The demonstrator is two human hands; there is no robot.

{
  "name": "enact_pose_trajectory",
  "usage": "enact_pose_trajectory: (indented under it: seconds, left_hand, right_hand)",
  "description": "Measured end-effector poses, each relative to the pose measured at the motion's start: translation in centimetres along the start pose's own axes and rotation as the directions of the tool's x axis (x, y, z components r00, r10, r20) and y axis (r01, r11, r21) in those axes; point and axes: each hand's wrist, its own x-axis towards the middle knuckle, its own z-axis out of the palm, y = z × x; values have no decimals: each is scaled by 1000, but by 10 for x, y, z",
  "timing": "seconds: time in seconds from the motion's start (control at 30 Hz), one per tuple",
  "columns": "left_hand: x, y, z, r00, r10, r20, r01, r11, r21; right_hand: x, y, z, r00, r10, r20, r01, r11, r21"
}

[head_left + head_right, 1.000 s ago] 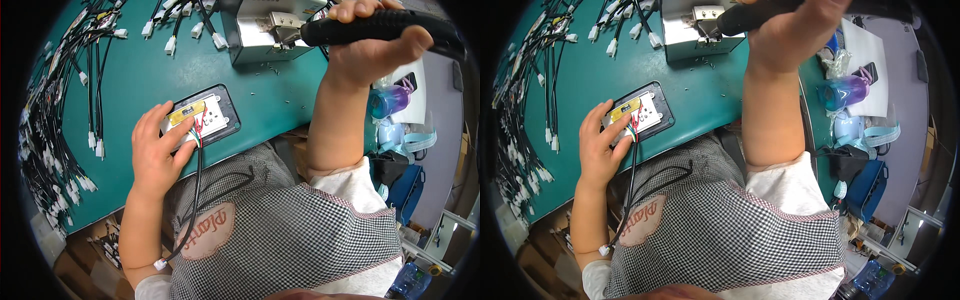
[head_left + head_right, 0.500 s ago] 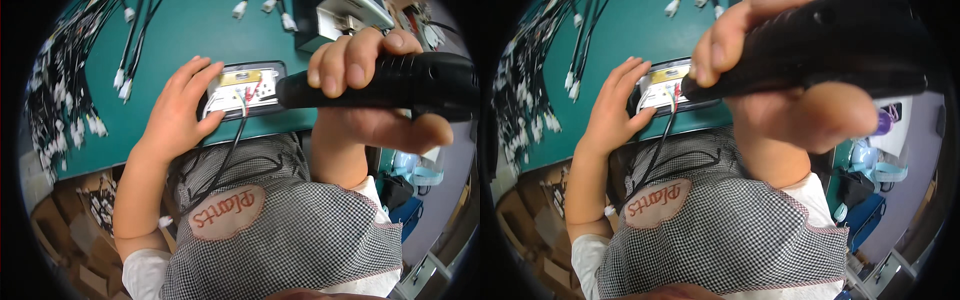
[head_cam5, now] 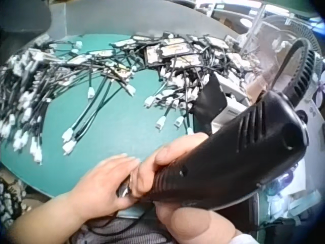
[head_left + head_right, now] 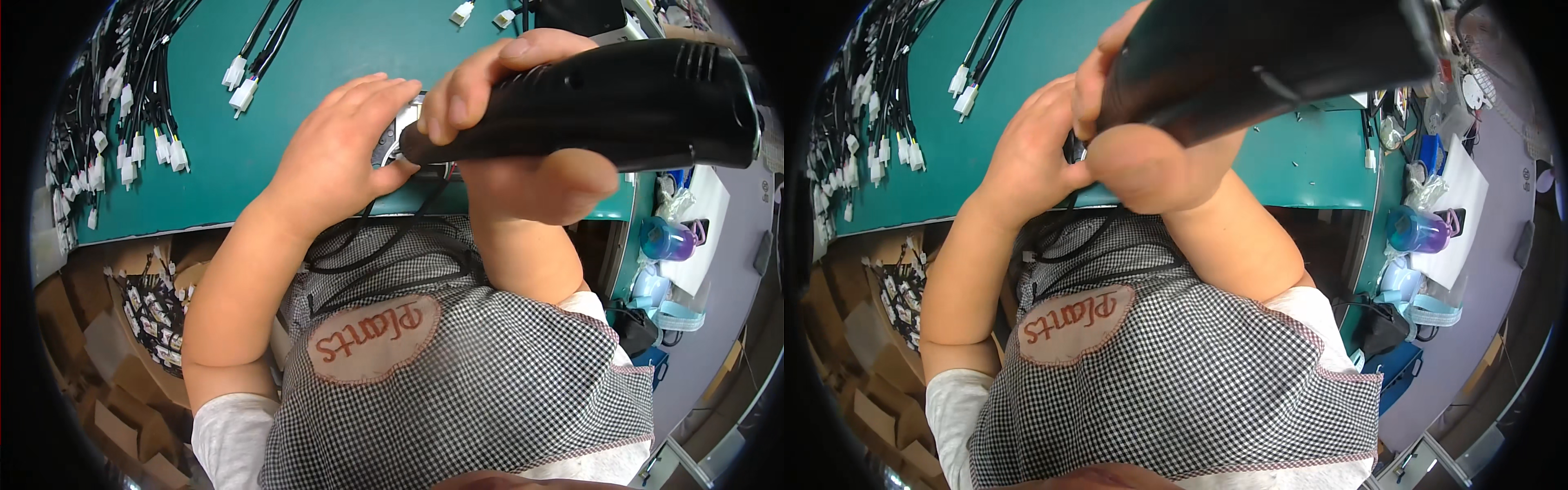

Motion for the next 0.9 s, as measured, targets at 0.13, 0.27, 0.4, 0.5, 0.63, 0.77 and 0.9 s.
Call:
enact_pose_trajectory:
  seconds: [0.13,0.27,0.4,0.5,0.63,0.77,0.9]
  left_hand:
    - [0,-5,2,997,-21,70,24,999,-37]
    - [0,-9,3,991,-99,89,115,974,-196]
    - [0,-13,11,993,-69,97,84,984,-158]
    - [3,-4,5,997,-29,75,34,997,-65]
    - [10,2,-4,997,49,66,-50,999,15]
    - [14,4,-18,985,107,134,-119,989,90]
    - [38,5,-59,949,262,176,-297,930,218]
  right_hand:
    - [9,1,29,992,45,-118,-56,993,-100]
    - [14,1,43,960,167,-226,-213,957,-198]
    - [9,-1,43,918,234,-321,-327,903,-277]
    - [2,-2,47,890,190,-414,-295,933,-206]
    - [-6,-1,34,910,173,-376,-184,983,7]
    - [-5,-12,31,844,235,-483,-170,970,175]
    - [11,-49,7,948,-74,-309,86,996,27]
